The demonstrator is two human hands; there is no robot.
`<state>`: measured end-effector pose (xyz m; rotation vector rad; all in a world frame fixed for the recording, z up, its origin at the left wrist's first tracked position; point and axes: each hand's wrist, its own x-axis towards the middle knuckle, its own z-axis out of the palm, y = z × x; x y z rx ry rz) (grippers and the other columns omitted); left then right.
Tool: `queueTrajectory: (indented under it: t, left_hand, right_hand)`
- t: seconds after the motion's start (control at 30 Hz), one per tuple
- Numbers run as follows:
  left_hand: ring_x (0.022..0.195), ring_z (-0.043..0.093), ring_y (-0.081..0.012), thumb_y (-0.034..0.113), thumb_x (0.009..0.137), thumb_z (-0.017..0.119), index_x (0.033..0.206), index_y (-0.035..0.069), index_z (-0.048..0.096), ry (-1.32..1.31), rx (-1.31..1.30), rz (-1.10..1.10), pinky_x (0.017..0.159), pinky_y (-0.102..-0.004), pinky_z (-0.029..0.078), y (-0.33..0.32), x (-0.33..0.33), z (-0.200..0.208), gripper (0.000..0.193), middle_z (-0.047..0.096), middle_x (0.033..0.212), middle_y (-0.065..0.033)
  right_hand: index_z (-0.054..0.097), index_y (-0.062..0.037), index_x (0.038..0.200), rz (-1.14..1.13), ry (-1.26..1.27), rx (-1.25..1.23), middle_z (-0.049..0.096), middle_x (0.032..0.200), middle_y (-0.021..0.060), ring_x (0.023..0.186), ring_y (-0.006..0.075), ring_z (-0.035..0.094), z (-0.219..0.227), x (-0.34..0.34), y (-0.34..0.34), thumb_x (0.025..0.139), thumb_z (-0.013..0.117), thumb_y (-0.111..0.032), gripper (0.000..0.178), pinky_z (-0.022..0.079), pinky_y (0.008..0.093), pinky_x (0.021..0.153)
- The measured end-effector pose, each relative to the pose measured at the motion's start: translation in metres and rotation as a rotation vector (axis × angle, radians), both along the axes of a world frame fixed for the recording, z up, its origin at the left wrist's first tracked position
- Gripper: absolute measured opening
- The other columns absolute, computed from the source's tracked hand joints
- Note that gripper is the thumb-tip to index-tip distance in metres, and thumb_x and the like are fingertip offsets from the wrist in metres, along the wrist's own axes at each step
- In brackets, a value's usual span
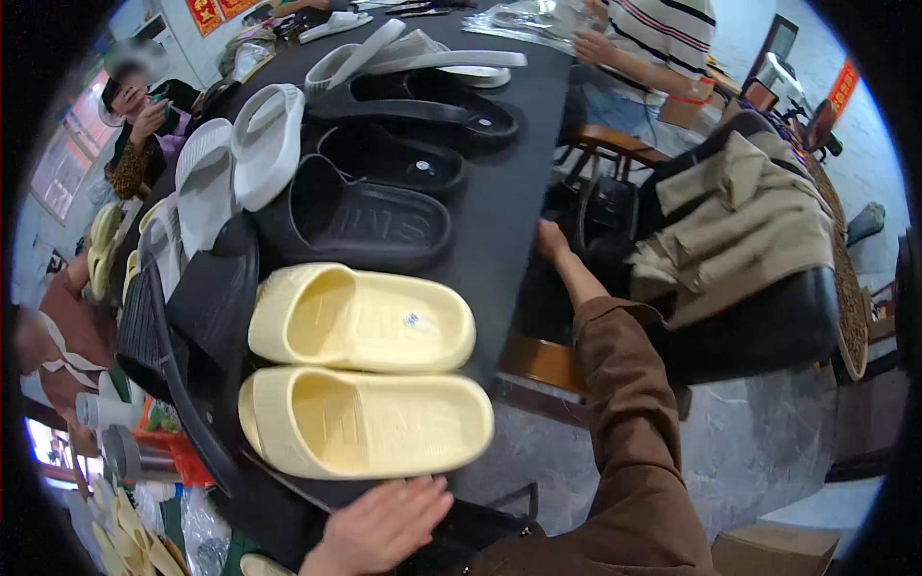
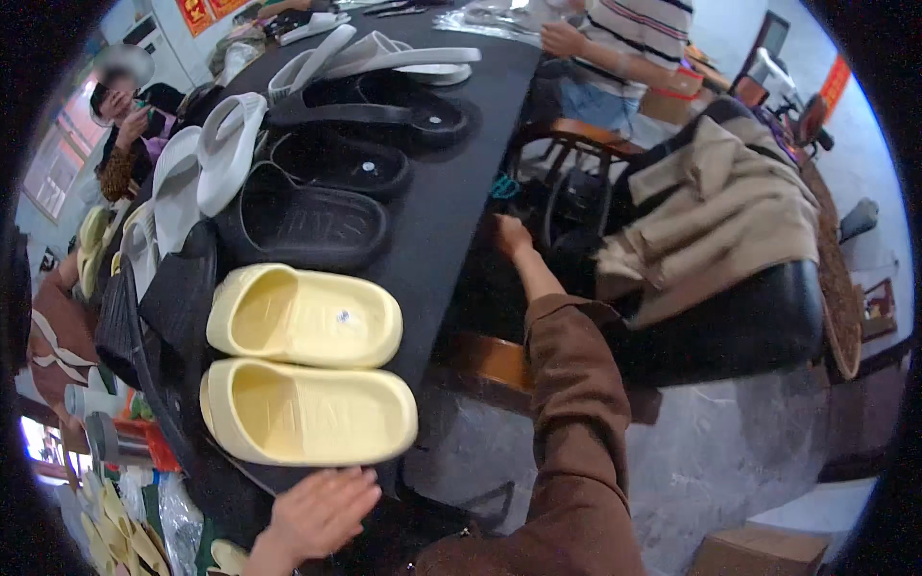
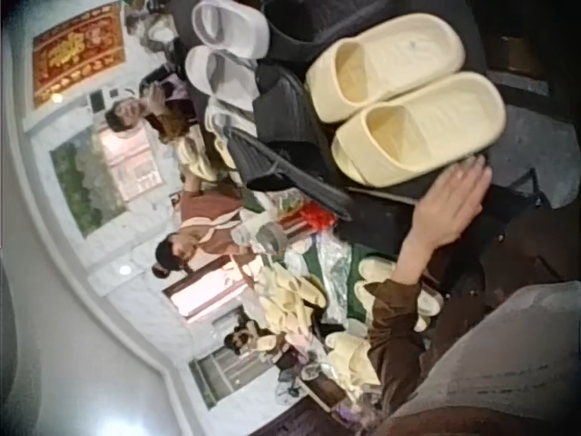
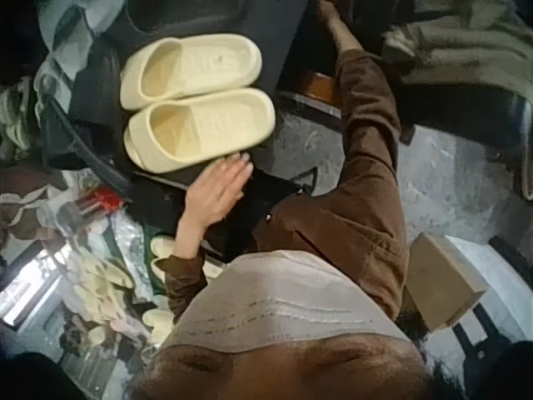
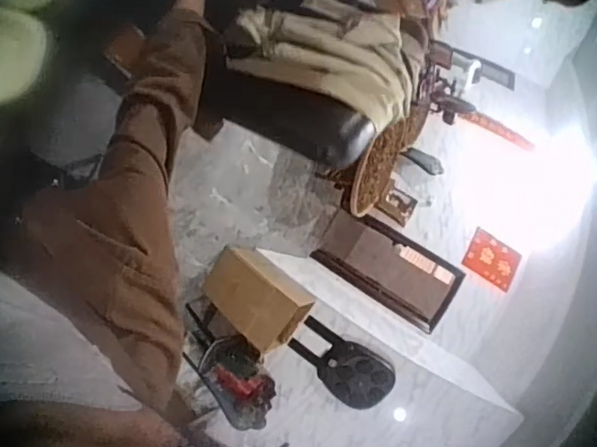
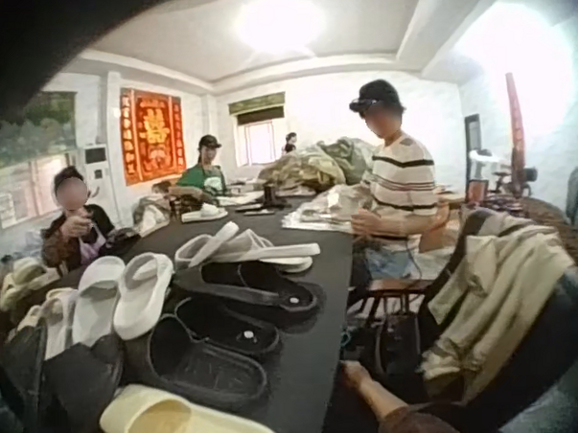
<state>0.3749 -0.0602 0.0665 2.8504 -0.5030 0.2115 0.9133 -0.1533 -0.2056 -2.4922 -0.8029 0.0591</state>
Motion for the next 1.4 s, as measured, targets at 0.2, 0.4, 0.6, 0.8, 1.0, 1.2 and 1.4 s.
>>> queueTrajectory:
  t: [0.2, 0.4, 0.6, 0.8, 1.0, 1.2, 1.4]
  left_hand:
    - [0.110, 0.062, -0.0214, 0.019, 0.094, 0.052, 0.120, 0.006, 0.063, -0.141, -0.118, 0.031, 0.089, -0.0330, 0.051, 0.004, -0.004, -0.008, 0.031, 0.062, 0.124, -0.0094]
    - [0.109, 0.060, -0.0317, 0.024, 0.099, 0.038, 0.121, -0.002, 0.060, -0.158, -0.437, 0.010, 0.093, -0.0423, 0.049, -0.003, -0.028, -0.035, 0.040, 0.060, 0.122, -0.0182]
    - [0.100, 0.063, -0.0351, 0.022, 0.096, 0.040, 0.113, 0.000, 0.061, -0.368, -0.215, -0.063, 0.089, -0.0438, 0.053, 0.003, -0.020, -0.037, 0.035, 0.061, 0.113, -0.0209]
    - [0.107, 0.060, -0.0341, 0.022, 0.097, 0.046, 0.120, -0.004, 0.057, -0.367, -0.288, -0.022, 0.095, -0.0429, 0.049, 0.002, -0.014, -0.043, 0.037, 0.059, 0.121, -0.0213]
    - [0.110, 0.061, -0.0247, 0.016, 0.096, 0.046, 0.119, -0.001, 0.063, -0.372, -0.128, 0.039, 0.097, -0.0327, 0.047, 0.002, -0.003, -0.022, 0.033, 0.064, 0.116, -0.0155]
    - [0.113, 0.061, -0.0224, 0.016, 0.094, 0.047, 0.117, 0.003, 0.064, -0.340, -0.223, 0.088, 0.101, -0.0316, 0.045, -0.003, -0.007, -0.018, 0.031, 0.064, 0.121, -0.0117]
    - [0.121, 0.054, -0.0260, 0.016, 0.090, 0.047, 0.123, -0.001, 0.056, -0.290, -0.289, 0.100, 0.106, -0.0346, 0.041, -0.011, -0.017, -0.043, 0.038, 0.057, 0.128, -0.0130]
  right_hand:
    - [0.065, -0.0013, 0.108, 0.096, -0.047, -0.280, 0.067, 0.102, 0.0209, 0.094, 0.0397, 0.064, -0.044, 0.024, 0.056, 0.085, 0.053, -0.006, 0.026, 0.050, 0.0443, 0.080]
    - [0.064, -0.0008, 0.108, 0.169, -0.097, -0.466, 0.068, 0.101, 0.0204, 0.093, 0.0384, 0.064, -0.090, 0.046, 0.090, 0.085, 0.053, -0.005, 0.025, 0.050, 0.0435, 0.079]
    - [0.064, -0.0003, 0.107, 0.123, -0.139, -0.576, 0.068, 0.099, 0.0200, 0.091, 0.0370, 0.065, -0.108, 0.086, 0.085, 0.085, 0.054, -0.005, 0.025, 0.051, 0.0426, 0.078]
    - [0.064, 0.0003, 0.106, 0.148, -0.187, -0.555, 0.068, 0.098, 0.0195, 0.090, 0.0357, 0.065, -0.099, 0.090, 0.078, 0.085, 0.054, -0.004, 0.024, 0.051, 0.0418, 0.077]
    - [0.064, 0.0008, 0.105, 0.314, -0.226, -0.363, 0.068, 0.096, 0.0190, 0.088, 0.0343, 0.066, -0.052, 0.030, 0.062, 0.085, 0.054, -0.004, 0.023, 0.051, 0.0410, 0.076]
    - [0.064, 0.0013, 0.105, 0.514, -0.229, -0.097, 0.069, 0.095, 0.0186, 0.087, 0.0330, 0.067, 0.021, -0.041, 0.027, 0.085, 0.054, -0.003, 0.023, 0.052, 0.0402, 0.075]
    - [0.064, 0.0018, 0.104, 0.744, -0.156, 0.234, 0.069, 0.093, 0.0181, 0.085, 0.0316, 0.067, 0.133, -0.116, -0.035, 0.085, 0.054, -0.002, 0.022, 0.052, 0.0394, 0.074]
